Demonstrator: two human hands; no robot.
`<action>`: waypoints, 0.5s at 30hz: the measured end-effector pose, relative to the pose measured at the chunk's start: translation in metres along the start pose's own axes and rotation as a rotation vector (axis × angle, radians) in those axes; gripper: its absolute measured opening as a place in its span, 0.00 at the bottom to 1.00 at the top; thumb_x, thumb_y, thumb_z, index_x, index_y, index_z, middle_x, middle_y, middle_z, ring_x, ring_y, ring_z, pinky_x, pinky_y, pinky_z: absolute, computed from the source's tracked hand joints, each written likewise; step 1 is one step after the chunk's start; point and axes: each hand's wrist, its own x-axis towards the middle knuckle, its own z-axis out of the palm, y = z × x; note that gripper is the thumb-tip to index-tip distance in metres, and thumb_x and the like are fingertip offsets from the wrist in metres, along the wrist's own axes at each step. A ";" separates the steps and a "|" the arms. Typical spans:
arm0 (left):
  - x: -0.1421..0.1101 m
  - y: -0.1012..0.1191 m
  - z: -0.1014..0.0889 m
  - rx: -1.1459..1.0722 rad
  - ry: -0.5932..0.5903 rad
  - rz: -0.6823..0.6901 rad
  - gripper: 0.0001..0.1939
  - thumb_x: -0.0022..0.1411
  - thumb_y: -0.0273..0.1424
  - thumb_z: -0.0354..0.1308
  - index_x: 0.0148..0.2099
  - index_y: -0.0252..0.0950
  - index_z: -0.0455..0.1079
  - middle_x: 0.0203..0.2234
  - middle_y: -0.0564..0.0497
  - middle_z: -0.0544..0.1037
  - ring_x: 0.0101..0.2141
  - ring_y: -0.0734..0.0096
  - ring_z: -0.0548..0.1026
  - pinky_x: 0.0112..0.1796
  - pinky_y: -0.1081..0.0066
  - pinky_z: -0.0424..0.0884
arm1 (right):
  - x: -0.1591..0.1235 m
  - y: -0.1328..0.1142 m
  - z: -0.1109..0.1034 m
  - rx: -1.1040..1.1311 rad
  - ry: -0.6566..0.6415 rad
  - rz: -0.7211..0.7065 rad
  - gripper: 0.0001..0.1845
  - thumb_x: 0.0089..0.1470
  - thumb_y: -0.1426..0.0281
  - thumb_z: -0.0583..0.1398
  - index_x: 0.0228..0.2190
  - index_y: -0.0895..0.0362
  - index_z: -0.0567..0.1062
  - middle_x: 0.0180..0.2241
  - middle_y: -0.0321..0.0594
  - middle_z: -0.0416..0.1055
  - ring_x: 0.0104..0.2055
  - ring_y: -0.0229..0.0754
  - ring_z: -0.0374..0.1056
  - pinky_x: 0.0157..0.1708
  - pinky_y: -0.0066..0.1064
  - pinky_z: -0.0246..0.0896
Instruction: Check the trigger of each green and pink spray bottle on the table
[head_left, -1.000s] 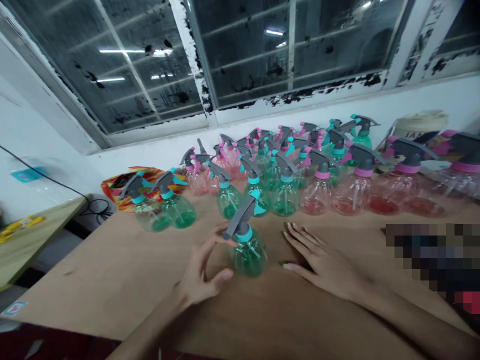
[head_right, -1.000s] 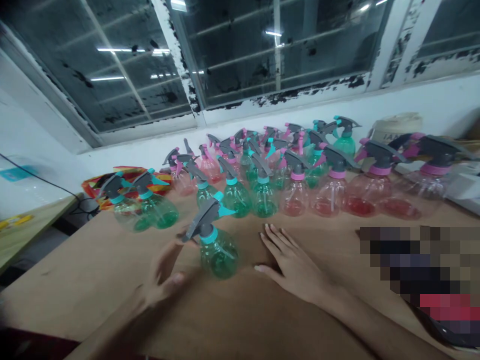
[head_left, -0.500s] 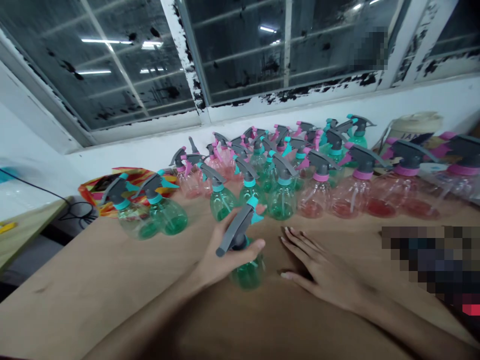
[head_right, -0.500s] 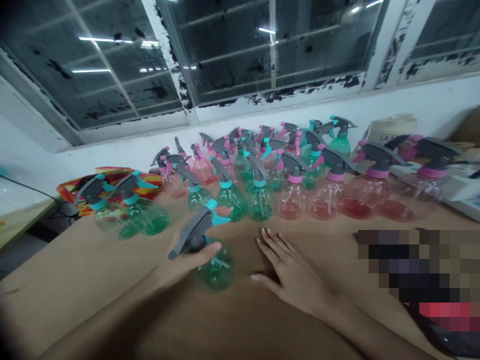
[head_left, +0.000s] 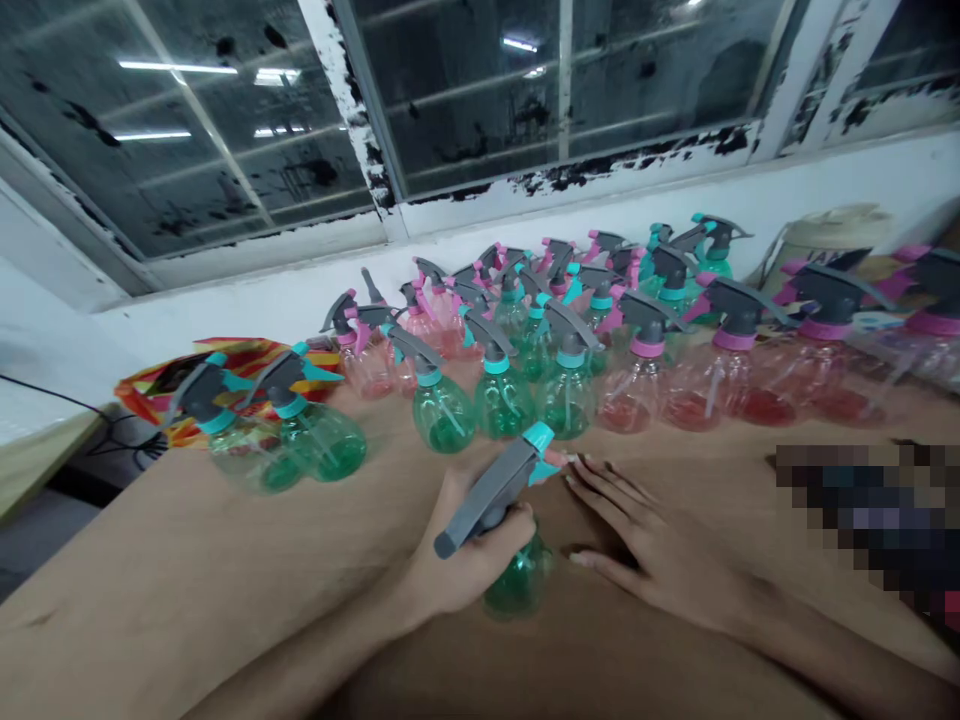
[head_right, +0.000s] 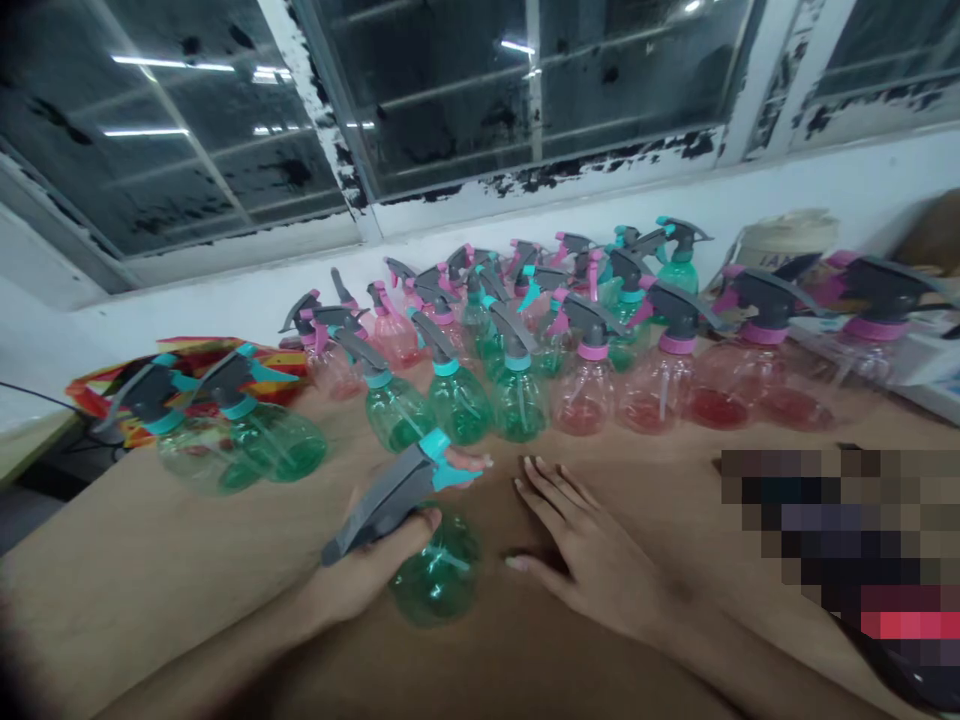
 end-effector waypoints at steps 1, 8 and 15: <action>0.000 0.000 0.000 0.013 0.008 0.010 0.04 0.48 0.27 0.49 0.24 0.41 0.61 0.20 0.55 0.65 0.25 0.69 0.64 0.28 0.70 0.66 | 0.000 0.000 0.000 -0.006 -0.002 -0.004 0.39 0.57 0.53 0.52 0.63 0.55 0.47 0.65 0.44 0.45 0.66 0.49 0.42 0.61 0.49 0.46; -0.001 0.000 -0.002 -0.046 -0.065 0.059 0.10 0.50 0.25 0.49 0.33 0.41 0.68 0.28 0.52 0.74 0.32 0.66 0.72 0.37 0.66 0.70 | -0.002 0.002 0.002 0.001 0.017 -0.007 0.39 0.57 0.54 0.53 0.63 0.55 0.46 0.65 0.43 0.46 0.66 0.49 0.42 0.61 0.48 0.46; 0.000 -0.003 -0.002 -0.029 -0.064 0.040 0.05 0.50 0.28 0.50 0.30 0.41 0.66 0.23 0.53 0.70 0.27 0.67 0.69 0.33 0.66 0.70 | -0.001 0.000 -0.001 -0.007 -0.024 0.008 0.39 0.57 0.52 0.52 0.63 0.55 0.47 0.65 0.42 0.46 0.66 0.47 0.41 0.62 0.47 0.44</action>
